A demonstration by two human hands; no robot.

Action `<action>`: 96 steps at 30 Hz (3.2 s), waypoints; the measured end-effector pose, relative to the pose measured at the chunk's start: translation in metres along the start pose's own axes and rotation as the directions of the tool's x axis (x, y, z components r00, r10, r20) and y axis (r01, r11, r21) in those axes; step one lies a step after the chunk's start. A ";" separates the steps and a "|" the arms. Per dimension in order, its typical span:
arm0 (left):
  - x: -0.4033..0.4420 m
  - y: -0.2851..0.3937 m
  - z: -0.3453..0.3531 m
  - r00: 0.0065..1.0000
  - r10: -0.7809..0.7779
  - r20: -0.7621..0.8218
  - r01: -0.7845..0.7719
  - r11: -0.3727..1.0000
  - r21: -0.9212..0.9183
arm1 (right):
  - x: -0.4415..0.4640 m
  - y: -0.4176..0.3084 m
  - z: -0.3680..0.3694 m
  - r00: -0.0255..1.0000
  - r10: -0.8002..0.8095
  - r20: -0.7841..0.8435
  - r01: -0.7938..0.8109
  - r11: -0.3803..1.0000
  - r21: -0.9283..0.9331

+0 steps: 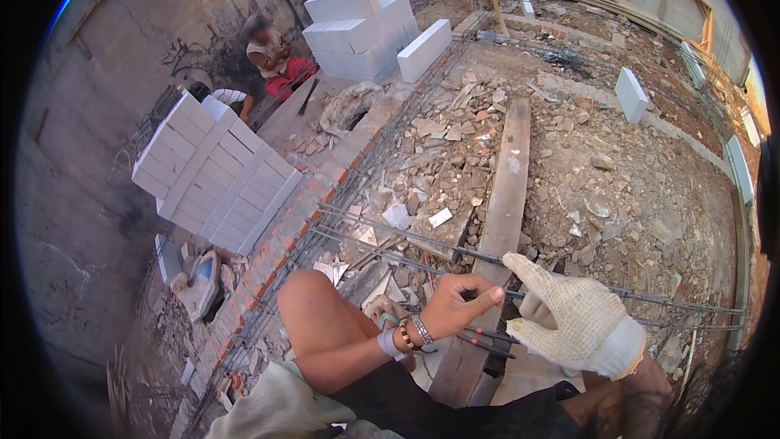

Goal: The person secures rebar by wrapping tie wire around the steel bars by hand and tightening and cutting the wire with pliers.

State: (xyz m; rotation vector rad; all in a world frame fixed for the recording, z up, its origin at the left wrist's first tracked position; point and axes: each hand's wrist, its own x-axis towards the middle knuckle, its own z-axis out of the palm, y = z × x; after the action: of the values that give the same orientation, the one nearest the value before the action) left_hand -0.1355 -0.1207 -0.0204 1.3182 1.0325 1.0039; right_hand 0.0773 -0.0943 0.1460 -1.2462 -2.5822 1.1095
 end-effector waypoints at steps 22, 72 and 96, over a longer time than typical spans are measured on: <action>0.009 0.011 -0.009 0.927 0.234 -0.294 -0.249 0.968 -0.015 | 0.000 -0.009 0.001 0.999 -0.029 0.024 0.024 0.986 0.164; 0.011 -0.008 0.006 0.888 0.278 -0.366 -0.311 0.950 -0.033 | 0.005 -0.001 0.016 0.994 -0.046 0.095 0.019 0.962 0.271; 0.006 -0.004 0.005 0.896 0.164 -0.414 -0.244 0.958 -0.150 | 0.001 0.001 0.005 1.000 0.028 0.013 -0.031 0.961 0.273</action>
State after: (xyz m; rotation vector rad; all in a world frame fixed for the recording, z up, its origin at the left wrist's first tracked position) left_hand -0.1288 -0.1159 -0.0243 1.0951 1.0729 1.5437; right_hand 0.0754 -0.0959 0.1411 -1.2186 -2.3197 1.4213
